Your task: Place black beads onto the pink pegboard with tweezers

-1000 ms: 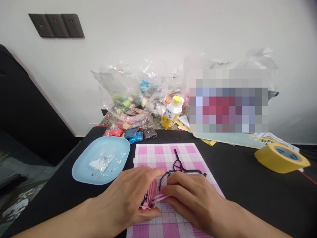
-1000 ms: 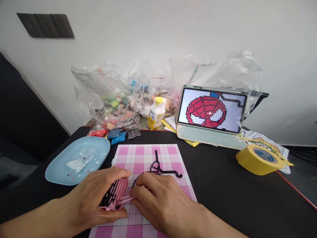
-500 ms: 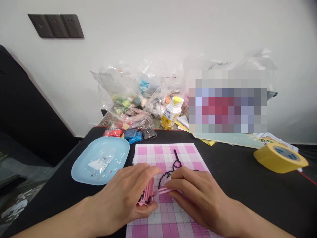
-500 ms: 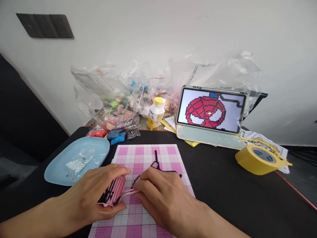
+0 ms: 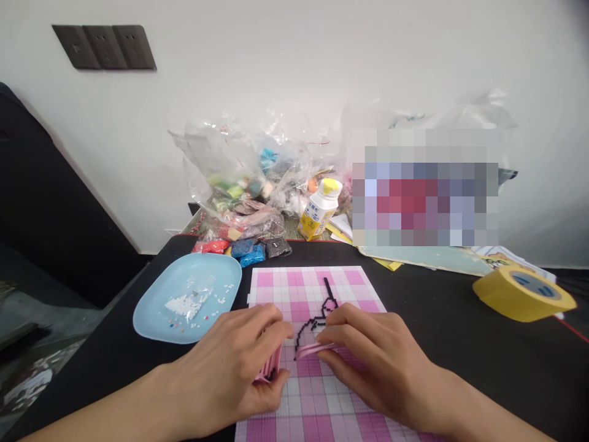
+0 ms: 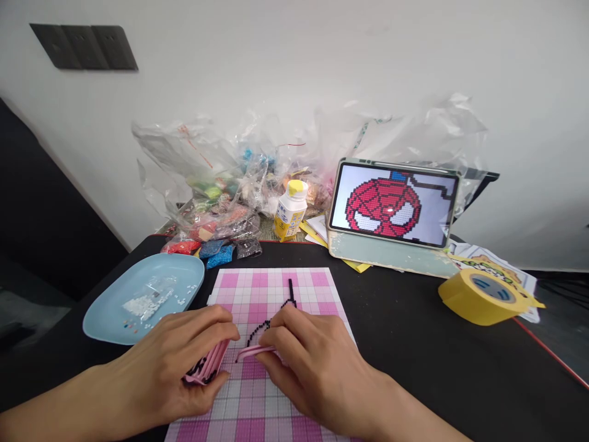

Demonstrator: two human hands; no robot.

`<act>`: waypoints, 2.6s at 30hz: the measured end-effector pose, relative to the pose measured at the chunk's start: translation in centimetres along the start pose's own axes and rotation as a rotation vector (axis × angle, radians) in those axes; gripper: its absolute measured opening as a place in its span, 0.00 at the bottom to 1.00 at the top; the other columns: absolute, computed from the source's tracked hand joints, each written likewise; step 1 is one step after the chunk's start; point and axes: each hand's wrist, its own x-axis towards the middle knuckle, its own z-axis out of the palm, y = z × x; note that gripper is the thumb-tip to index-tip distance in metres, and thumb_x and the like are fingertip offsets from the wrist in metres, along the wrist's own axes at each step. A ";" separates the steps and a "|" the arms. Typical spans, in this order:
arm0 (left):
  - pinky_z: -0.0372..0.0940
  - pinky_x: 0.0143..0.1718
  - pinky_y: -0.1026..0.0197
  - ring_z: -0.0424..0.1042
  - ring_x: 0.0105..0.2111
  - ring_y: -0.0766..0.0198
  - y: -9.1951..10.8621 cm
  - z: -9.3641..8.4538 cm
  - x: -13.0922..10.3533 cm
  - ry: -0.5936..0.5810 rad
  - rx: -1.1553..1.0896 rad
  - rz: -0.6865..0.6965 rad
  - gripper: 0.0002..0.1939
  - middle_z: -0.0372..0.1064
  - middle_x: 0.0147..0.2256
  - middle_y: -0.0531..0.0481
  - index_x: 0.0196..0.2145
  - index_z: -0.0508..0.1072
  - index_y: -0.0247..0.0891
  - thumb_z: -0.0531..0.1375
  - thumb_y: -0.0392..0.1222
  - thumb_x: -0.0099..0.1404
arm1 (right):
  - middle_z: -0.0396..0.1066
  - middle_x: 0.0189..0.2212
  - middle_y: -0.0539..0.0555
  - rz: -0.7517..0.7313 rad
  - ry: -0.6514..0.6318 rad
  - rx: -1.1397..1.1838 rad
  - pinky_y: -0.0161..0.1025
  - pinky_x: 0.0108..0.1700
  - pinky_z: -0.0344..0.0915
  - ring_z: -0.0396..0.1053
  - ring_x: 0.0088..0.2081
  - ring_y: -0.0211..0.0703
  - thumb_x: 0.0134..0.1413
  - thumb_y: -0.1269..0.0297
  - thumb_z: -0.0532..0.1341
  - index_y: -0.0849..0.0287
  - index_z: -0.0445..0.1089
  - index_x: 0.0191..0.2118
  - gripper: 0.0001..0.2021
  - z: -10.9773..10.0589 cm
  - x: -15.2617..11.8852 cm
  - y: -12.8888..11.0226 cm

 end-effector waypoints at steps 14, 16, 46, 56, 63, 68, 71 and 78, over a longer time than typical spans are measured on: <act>0.72 0.26 0.54 0.73 0.28 0.56 0.3 -0.8 0.2 -0.135 0.052 0.070 0.12 0.70 0.34 0.45 0.38 0.74 0.34 0.56 0.30 0.56 | 0.69 0.30 0.51 0.016 -0.043 -0.015 0.33 0.26 0.63 0.67 0.27 0.37 0.66 0.68 0.54 0.59 0.65 0.39 0.04 0.2 -0.2 0.1; 0.71 0.25 0.55 0.72 0.27 0.57 0.4 -0.9 0.1 -0.149 0.069 0.078 0.12 0.70 0.33 0.46 0.38 0.74 0.35 0.57 0.30 0.56 | 0.68 0.30 0.51 0.016 -0.040 -0.019 0.33 0.26 0.62 0.67 0.27 0.36 0.66 0.68 0.53 0.59 0.65 0.39 0.05 0.2 -0.3 0.1; 0.64 0.22 0.61 0.69 0.25 0.61 0.3 -1.2 0.0 -0.158 0.134 0.126 0.08 0.67 0.32 0.49 0.35 0.73 0.39 0.56 0.32 0.59 | 0.66 0.28 0.49 0.025 -0.026 -0.062 0.34 0.24 0.57 0.64 0.24 0.35 0.66 0.67 0.54 0.58 0.67 0.35 0.08 0.6 -0.3 0.4; 0.63 0.21 0.60 0.68 0.24 0.61 0.3 -0.9 0.0 -0.156 0.145 0.138 0.13 0.68 0.32 0.48 0.37 0.74 0.38 0.55 0.30 0.56 | 0.67 0.27 0.50 0.013 -0.012 -0.084 0.33 0.24 0.56 0.64 0.24 0.35 0.67 0.66 0.53 0.59 0.67 0.36 0.08 0.7 -0.3 0.4; 0.63 0.20 0.60 0.69 0.24 0.60 0.4 -1.4 0.1 -0.164 0.127 0.128 0.11 0.69 0.32 0.48 0.36 0.75 0.39 0.56 0.31 0.57 | 0.70 0.30 0.51 0.024 0.033 -0.070 0.33 0.24 0.61 0.69 0.27 0.36 0.66 0.65 0.55 0.59 0.68 0.39 0.06 0.5 -0.2 0.3; 0.64 0.21 0.60 0.70 0.26 0.60 0.4 -1.3 -0.1 -0.120 0.107 0.107 0.08 0.70 0.33 0.49 0.36 0.72 0.38 0.58 0.31 0.57 | 0.70 0.32 0.51 0.046 0.093 -0.080 0.32 0.26 0.63 0.69 0.28 0.34 0.65 0.66 0.57 0.59 0.68 0.40 0.04 0.7 -0.3 0.4; 0.67 0.25 0.60 0.72 0.29 0.60 0.3 -1.0 -0.1 -0.043 0.046 0.066 0.11 0.70 0.33 0.51 0.37 0.68 0.36 0.58 0.30 0.55 | 0.70 0.32 0.51 0.045 0.133 -0.089 0.31 0.27 0.63 0.68 0.29 0.33 0.65 0.67 0.57 0.60 0.67 0.41 0.04 0.6 -0.4 0.4; 0.71 0.38 0.62 0.75 0.36 0.61 0.3 -0.3 -0.3 -0.006 -0.116 -0.044 0.32 0.72 0.40 0.51 0.50 0.58 0.39 0.67 0.29 0.50 | 0.70 0.33 0.52 -0.013 0.046 -0.014 0.32 0.30 0.65 0.70 0.33 0.35 0.69 0.67 0.51 0.60 0.66 0.43 0.08 0.1 0.0 -0.6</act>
